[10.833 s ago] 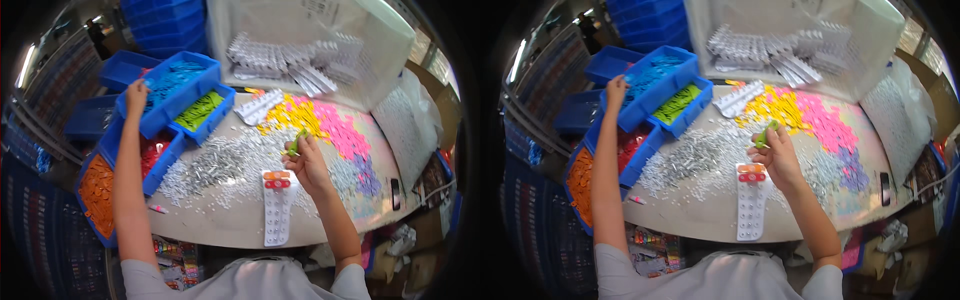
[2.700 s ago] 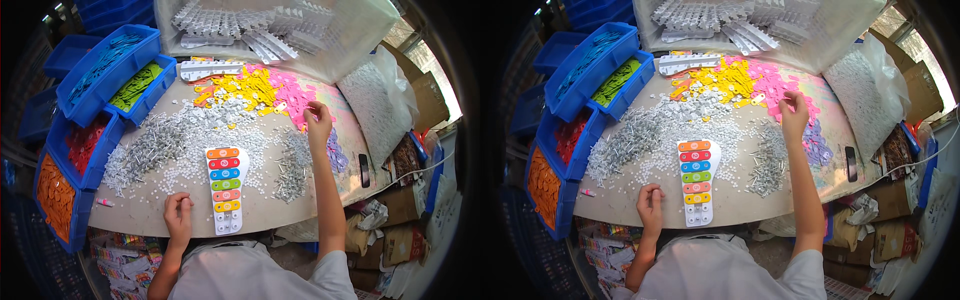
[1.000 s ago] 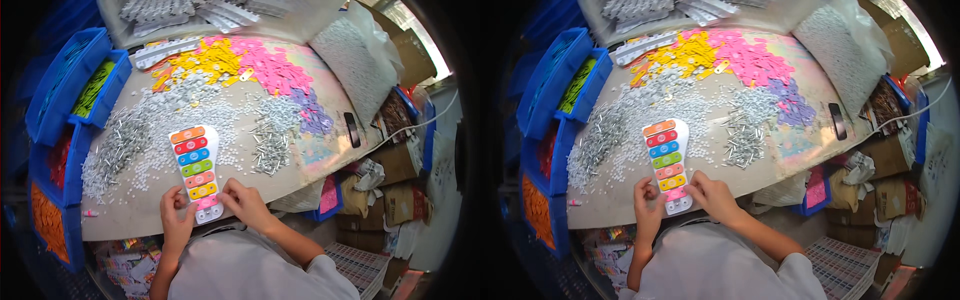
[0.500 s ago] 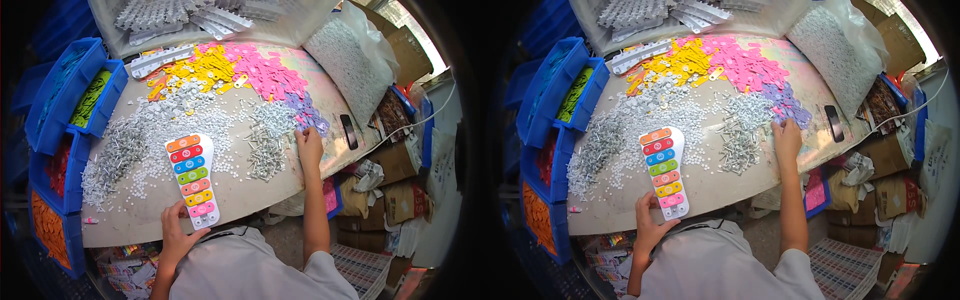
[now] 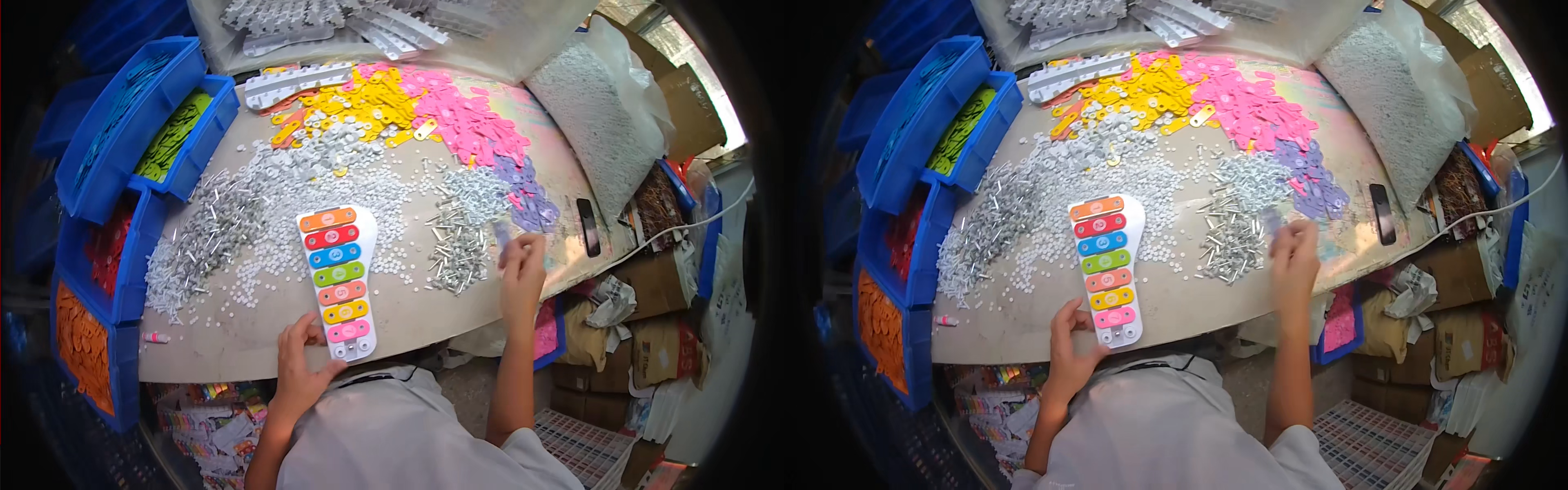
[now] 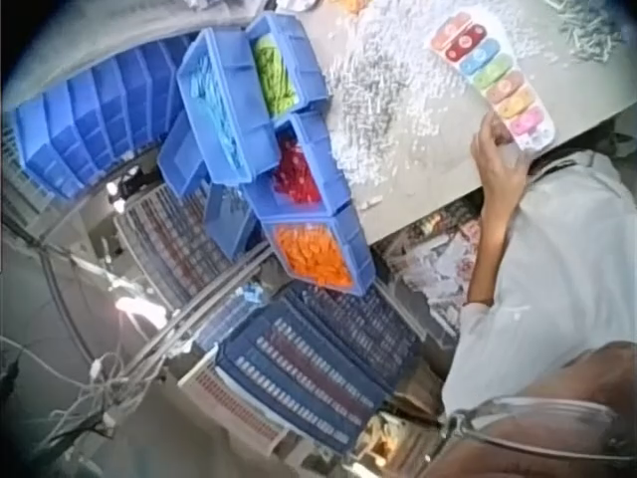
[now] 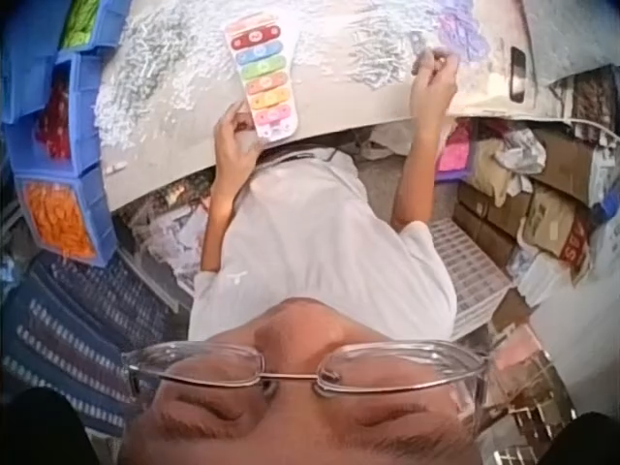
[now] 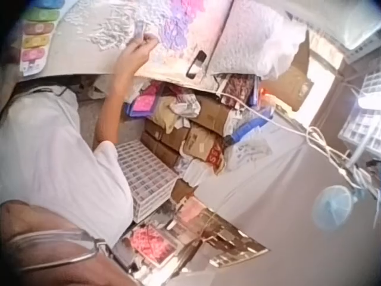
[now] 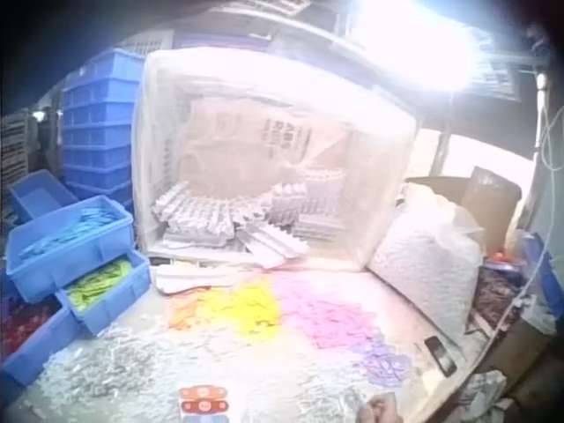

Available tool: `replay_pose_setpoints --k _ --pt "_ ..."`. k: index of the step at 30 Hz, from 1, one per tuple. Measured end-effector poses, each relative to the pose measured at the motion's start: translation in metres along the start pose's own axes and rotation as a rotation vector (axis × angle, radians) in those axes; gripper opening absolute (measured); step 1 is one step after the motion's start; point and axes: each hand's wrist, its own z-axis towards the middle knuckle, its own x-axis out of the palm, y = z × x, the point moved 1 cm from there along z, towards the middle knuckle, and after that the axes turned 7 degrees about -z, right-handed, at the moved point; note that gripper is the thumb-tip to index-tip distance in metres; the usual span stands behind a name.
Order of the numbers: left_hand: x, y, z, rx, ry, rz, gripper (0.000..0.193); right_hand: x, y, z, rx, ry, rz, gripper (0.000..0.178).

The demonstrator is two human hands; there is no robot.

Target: Assembling a colorful toy xylophone by placing colored plates onto a plastic base.

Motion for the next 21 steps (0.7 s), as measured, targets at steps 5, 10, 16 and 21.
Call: replay_pose_setpoints --k 5,10,16,21 --pt "0.002 0.004 0.005 -0.083 -0.081 -0.263 0.051 0.022 0.075 -0.084 -0.034 0.727 0.234 0.008" --pt "0.007 0.004 0.004 0.028 -0.070 -0.152 0.061 0.053 0.080 -0.123 -0.200 0.842 0.169 0.013" --pt "0.007 -0.005 0.004 -0.004 -0.046 -0.043 0.069 0.065 0.079 -0.124 -0.296 0.727 0.036 0.017" --pt "0.008 -0.012 0.009 -0.014 -0.063 0.014 0.069 0.066 0.065 -0.110 -0.091 0.811 0.075 0.023"
